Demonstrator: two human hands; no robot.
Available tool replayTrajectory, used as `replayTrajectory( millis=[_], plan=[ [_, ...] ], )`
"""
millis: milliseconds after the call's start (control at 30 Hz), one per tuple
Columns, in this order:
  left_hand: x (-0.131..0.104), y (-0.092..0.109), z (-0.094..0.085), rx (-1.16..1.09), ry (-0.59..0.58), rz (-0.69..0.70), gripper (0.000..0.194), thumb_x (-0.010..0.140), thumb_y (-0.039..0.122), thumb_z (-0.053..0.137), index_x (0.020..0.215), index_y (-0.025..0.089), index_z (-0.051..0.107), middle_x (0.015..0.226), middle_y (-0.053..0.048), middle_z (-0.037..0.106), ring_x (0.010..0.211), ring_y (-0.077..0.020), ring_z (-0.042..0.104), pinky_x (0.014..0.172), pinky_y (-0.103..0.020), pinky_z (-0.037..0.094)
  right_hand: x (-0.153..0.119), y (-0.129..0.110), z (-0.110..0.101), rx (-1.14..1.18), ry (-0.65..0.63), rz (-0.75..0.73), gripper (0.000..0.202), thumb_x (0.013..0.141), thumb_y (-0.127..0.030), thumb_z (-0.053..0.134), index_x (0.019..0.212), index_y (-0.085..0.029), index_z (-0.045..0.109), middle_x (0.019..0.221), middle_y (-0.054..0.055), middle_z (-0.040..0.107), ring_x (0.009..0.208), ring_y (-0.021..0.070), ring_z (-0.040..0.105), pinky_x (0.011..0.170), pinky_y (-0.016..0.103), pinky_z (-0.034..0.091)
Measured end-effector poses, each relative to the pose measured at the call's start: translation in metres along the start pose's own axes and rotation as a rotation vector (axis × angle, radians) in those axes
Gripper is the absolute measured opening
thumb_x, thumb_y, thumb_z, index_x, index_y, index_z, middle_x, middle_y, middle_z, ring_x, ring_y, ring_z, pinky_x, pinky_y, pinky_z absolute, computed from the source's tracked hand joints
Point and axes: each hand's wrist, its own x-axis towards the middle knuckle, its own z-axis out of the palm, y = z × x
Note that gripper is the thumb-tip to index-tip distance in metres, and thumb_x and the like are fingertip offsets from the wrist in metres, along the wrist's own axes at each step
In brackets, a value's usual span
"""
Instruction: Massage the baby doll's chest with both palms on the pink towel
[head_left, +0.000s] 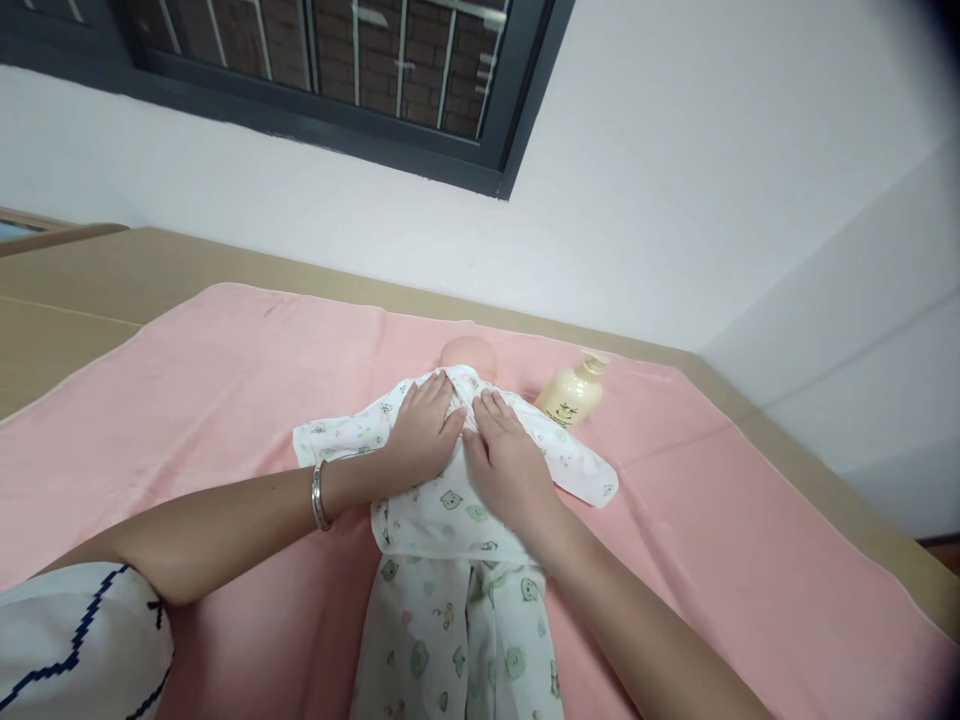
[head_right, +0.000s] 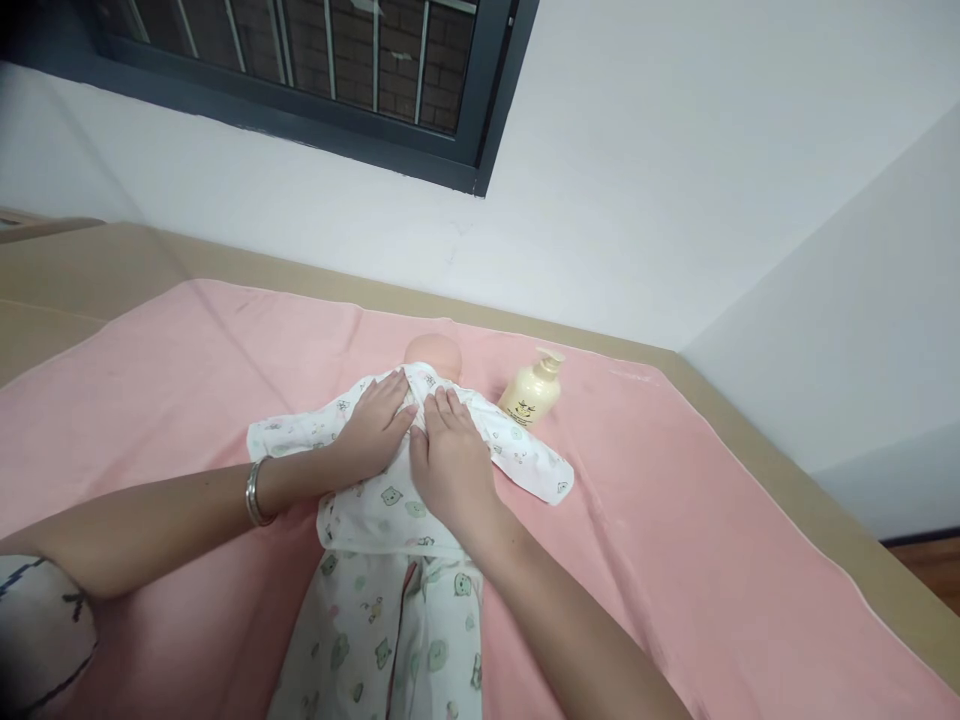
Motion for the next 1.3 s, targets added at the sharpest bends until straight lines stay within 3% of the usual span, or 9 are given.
replayTrajectory(
  millis=[100, 333, 567, 767, 933, 1133, 1300],
  plan=[
    [-0.004, 0.001, 0.001, 0.018, 0.03, 0.014, 0.055, 0.099, 0.031, 0.025, 0.145, 0.004, 0.037, 0.154, -0.018, 0.037, 0.147, -0.0264, 0.028, 0.121, -0.048, 0.019, 0.006, 0.01, 0.001, 0.071, -0.011, 0.006, 0.053, 0.098, -0.032, 0.034, 0.145, -0.009, 0.044, 0.153, 0.013, 0.038, 0.146, 0.0257, 0.027, 0.12, 0.048, 0.026],
    [-0.021, 0.006, 0.004, 0.075, 0.085, 0.128, 0.053, 0.097, 0.029, 0.029, 0.142, 0.004, 0.043, 0.153, -0.016, 0.04, 0.146, -0.029, 0.028, 0.121, -0.049, 0.02, 0.02, 0.033, 0.007, 0.149, -0.036, 0.118, 0.067, 0.099, -0.046, 0.03, 0.151, -0.003, 0.03, 0.157, 0.018, 0.028, 0.148, 0.0268, 0.021, 0.122, 0.047, 0.019],
    [-0.025, 0.009, 0.003, 0.095, 0.084, 0.15, 0.052, 0.097, 0.028, 0.029, 0.141, 0.005, 0.043, 0.152, -0.017, 0.041, 0.146, -0.0291, 0.028, 0.12, -0.05, 0.022, 0.018, 0.03, 0.008, 0.116, -0.035, 0.151, 0.07, 0.099, -0.047, 0.028, 0.15, 0.001, 0.027, 0.157, 0.02, 0.027, 0.148, 0.0289, 0.019, 0.122, 0.049, 0.019],
    [-0.032, 0.011, 0.002, 0.063, 0.034, 0.188, 0.052, 0.096, 0.026, 0.03, 0.144, 0.008, 0.041, 0.155, -0.012, 0.037, 0.148, -0.0275, 0.023, 0.121, -0.05, 0.018, 0.018, 0.031, 0.007, 0.123, -0.044, 0.153, 0.068, 0.099, -0.047, 0.027, 0.151, -0.003, 0.028, 0.159, 0.018, 0.023, 0.149, 0.0275, 0.016, 0.122, 0.048, 0.017],
    [-0.019, 0.007, -0.004, -0.048, -0.032, 0.093, 0.052, 0.099, 0.03, 0.025, 0.145, 0.015, 0.042, 0.156, -0.006, 0.038, 0.149, -0.0253, 0.021, 0.122, -0.05, 0.016, 0.015, 0.024, 0.003, 0.081, -0.059, 0.129, 0.065, 0.1, -0.044, 0.027, 0.15, -0.003, 0.032, 0.157, 0.018, 0.028, 0.148, 0.0277, 0.02, 0.122, 0.046, 0.02],
    [0.003, -0.002, -0.004, -0.039, -0.035, -0.046, 0.055, 0.1, 0.036, 0.022, 0.147, 0.01, 0.037, 0.157, -0.013, 0.033, 0.149, -0.0266, 0.021, 0.121, -0.052, 0.013, -0.004, -0.004, -0.005, -0.036, 0.004, 0.079, 0.049, 0.097, -0.031, 0.033, 0.136, -0.011, 0.055, 0.146, 0.013, 0.049, 0.142, 0.0263, 0.036, 0.118, 0.045, 0.03],
    [-0.021, 0.01, -0.001, 0.038, 0.016, 0.036, 0.056, 0.099, 0.035, 0.027, 0.146, 0.005, 0.036, 0.156, -0.019, 0.032, 0.148, -0.03, 0.021, 0.121, -0.053, 0.016, 0.007, 0.011, -0.006, 0.113, -0.016, 0.063, 0.048, 0.099, -0.036, 0.032, 0.138, -0.017, 0.053, 0.148, 0.01, 0.047, 0.143, 0.0242, 0.035, 0.118, 0.045, 0.03]
  ],
)
